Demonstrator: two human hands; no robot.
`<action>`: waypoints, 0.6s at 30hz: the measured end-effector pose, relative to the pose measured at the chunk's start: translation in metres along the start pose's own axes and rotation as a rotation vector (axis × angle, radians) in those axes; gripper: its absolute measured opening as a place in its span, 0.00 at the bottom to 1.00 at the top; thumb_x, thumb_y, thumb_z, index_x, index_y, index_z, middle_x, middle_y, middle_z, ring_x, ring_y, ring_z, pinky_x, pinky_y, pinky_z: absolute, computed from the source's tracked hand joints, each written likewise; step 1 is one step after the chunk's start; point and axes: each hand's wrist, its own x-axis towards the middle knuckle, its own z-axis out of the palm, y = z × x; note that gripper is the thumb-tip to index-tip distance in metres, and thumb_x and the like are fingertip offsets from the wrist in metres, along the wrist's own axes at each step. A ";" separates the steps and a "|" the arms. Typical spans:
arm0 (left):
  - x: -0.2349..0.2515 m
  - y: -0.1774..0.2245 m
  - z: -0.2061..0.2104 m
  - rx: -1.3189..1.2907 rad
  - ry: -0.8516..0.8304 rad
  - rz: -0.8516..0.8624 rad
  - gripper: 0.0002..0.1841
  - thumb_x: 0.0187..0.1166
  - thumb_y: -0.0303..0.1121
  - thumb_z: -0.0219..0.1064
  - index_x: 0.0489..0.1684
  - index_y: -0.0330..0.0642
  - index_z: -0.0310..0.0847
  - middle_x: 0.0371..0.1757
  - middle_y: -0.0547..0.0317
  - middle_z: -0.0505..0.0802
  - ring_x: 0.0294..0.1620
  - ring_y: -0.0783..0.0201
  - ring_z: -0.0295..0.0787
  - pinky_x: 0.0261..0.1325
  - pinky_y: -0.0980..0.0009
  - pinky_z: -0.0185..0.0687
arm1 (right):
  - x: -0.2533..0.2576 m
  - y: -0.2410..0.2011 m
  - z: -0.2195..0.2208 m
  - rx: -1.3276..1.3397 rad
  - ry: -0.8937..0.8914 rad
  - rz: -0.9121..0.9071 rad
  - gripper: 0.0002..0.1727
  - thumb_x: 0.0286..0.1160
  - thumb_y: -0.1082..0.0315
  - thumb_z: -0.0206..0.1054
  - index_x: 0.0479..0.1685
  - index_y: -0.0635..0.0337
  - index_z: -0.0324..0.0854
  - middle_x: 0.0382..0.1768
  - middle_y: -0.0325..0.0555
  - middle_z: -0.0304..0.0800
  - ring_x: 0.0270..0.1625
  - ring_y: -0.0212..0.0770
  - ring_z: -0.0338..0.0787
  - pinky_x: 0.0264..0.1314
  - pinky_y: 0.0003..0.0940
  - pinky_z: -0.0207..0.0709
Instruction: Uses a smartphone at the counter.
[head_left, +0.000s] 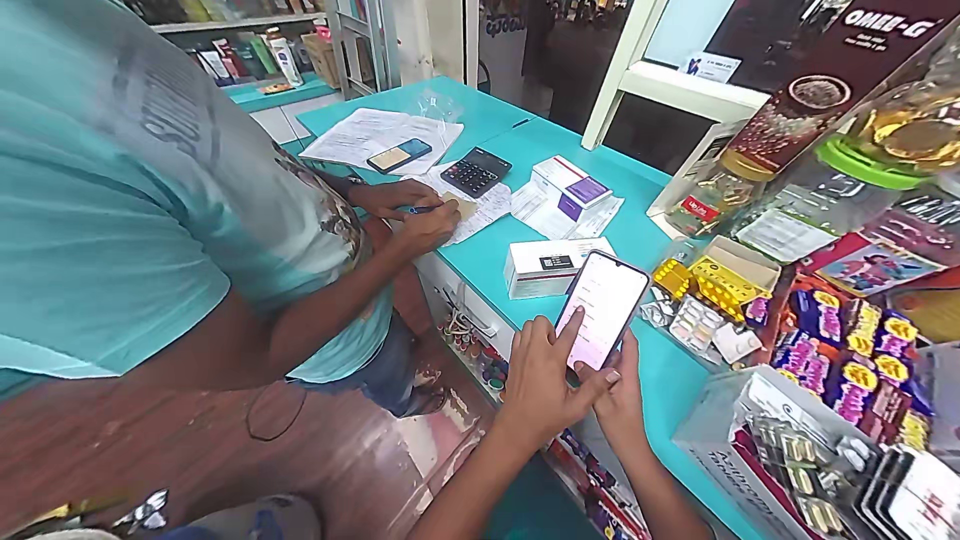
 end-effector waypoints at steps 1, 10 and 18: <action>0.001 0.000 0.000 0.001 -0.002 -0.004 0.42 0.75 0.71 0.51 0.77 0.47 0.82 0.36 0.53 0.83 0.38 0.56 0.79 0.44 0.59 0.75 | 0.000 0.001 0.000 -0.003 0.002 -0.001 0.43 0.54 0.84 0.64 0.75 0.95 0.49 0.53 0.62 0.87 0.48 0.19 0.91 0.53 0.14 0.82; 0.003 0.000 -0.002 0.000 -0.027 -0.010 0.42 0.74 0.70 0.52 0.78 0.49 0.81 0.36 0.53 0.83 0.38 0.56 0.78 0.43 0.59 0.75 | 0.000 -0.001 0.001 0.016 0.006 0.043 0.43 0.55 0.86 0.64 0.77 0.93 0.48 0.53 0.62 0.87 0.47 0.20 0.91 0.51 0.14 0.83; -0.022 0.008 0.008 -0.104 0.438 0.628 0.07 0.80 0.45 0.68 0.45 0.57 0.88 0.29 0.61 0.83 0.29 0.63 0.79 0.38 0.71 0.76 | 0.001 0.053 -0.005 0.093 -0.025 -0.105 0.50 0.60 0.74 0.68 0.83 0.82 0.39 0.55 0.45 0.86 0.48 0.21 0.93 0.50 0.21 0.90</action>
